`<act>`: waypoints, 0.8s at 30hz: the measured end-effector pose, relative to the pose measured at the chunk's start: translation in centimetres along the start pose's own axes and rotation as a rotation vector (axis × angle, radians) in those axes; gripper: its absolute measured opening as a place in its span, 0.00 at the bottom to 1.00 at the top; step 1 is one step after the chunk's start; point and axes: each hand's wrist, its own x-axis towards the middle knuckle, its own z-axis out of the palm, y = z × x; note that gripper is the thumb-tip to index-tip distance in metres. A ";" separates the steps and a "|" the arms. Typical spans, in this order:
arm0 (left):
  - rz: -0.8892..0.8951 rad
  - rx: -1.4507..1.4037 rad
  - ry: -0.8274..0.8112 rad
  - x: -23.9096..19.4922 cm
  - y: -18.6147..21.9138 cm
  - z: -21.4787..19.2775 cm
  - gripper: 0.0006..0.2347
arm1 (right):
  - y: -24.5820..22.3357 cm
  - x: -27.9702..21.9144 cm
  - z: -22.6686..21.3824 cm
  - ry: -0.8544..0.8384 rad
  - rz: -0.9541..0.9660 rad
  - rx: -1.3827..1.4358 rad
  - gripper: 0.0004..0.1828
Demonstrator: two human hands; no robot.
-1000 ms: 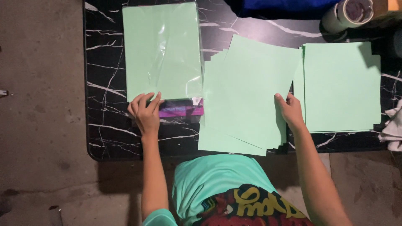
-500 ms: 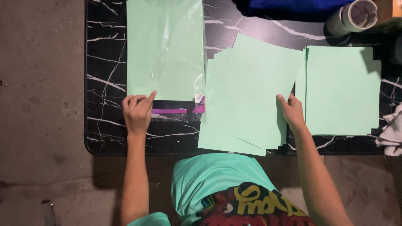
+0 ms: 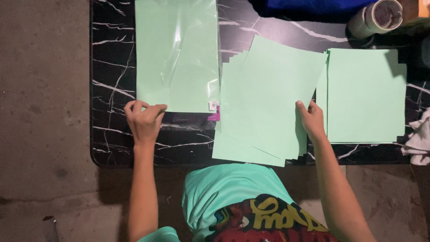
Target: The person handles a stack of light green paper sheets on a black marble-patterned table. They repeatedly pick up sheets, fold them in half, and place them back into a pile. The person also briefly handles a plastic-wrapped package of paper.
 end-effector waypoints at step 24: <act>-0.374 -0.200 -0.286 1.0 3.0 -5.2 0.07 | 2.6 1.3 -0.1 -0.010 -0.097 0.058 0.19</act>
